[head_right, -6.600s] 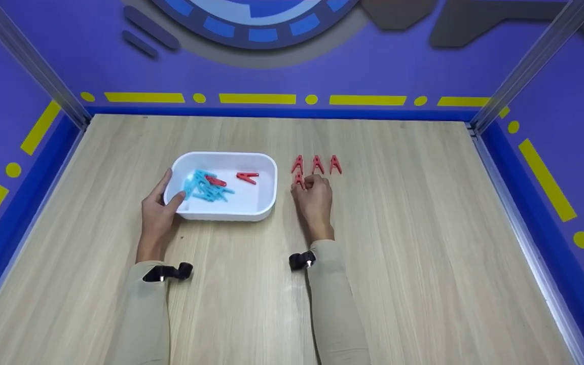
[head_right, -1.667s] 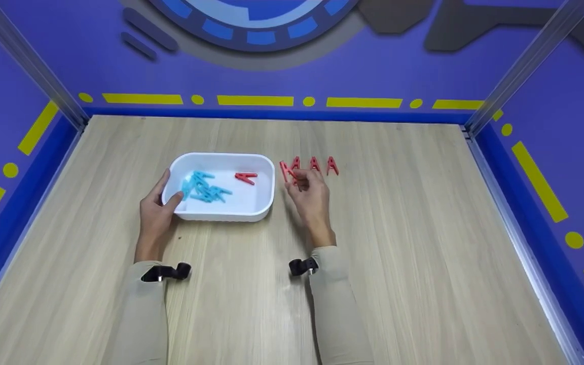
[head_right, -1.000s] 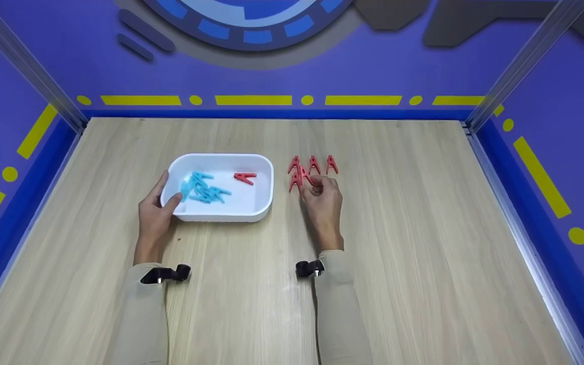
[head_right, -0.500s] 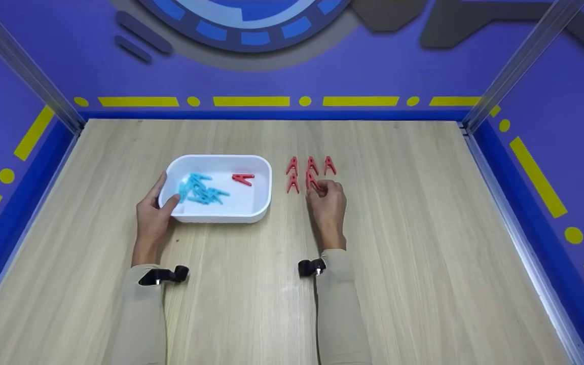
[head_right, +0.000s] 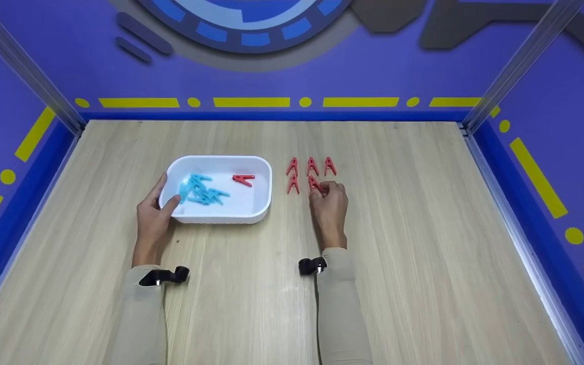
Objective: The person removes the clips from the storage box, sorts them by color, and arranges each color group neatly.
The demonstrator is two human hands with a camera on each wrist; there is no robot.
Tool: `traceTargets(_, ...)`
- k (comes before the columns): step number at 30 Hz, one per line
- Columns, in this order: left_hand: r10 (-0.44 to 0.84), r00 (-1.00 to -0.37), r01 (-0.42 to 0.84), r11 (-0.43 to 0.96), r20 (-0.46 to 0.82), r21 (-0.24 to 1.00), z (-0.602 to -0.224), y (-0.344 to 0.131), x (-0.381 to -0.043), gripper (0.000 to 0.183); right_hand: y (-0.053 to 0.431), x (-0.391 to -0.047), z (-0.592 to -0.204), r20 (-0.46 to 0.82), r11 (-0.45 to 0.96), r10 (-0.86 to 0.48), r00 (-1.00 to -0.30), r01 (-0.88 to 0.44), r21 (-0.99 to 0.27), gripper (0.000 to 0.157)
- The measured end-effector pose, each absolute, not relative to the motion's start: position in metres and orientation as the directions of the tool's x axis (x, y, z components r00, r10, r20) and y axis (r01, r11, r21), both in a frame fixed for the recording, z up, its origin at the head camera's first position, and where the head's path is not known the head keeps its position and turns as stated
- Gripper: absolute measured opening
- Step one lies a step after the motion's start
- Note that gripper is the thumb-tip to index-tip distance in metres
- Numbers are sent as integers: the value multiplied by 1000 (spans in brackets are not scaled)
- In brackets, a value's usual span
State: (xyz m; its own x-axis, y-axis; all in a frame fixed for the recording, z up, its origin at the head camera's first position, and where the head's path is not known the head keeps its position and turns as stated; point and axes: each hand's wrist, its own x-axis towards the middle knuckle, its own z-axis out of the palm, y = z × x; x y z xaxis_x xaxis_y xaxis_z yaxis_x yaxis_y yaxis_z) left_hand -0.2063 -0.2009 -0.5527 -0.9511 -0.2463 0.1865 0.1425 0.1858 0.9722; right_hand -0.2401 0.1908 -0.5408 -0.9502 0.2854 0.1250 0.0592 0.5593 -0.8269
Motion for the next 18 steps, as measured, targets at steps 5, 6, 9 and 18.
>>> traceTargets(5,-246,-951,140,189,184,972,-553,-201,-206,67,190,-240,-540,116,566,287,-951,71,-821,27)
traceTargets(6,-248,-951,138,188,183,973,-553,-201,-206,67,190,-240,-540,116,568,287,-951,72,-820,27)
traceTargets(9,-250,-954,121,186,166,975,-553,-201,-206,67,190,-241,-540,109,573,285,-952,78,-816,27)
traceTargets(18,-248,-959,92,185,138,978,-552,-200,-206,69,188,-244,-543,118,566,295,-948,74,-821,27)
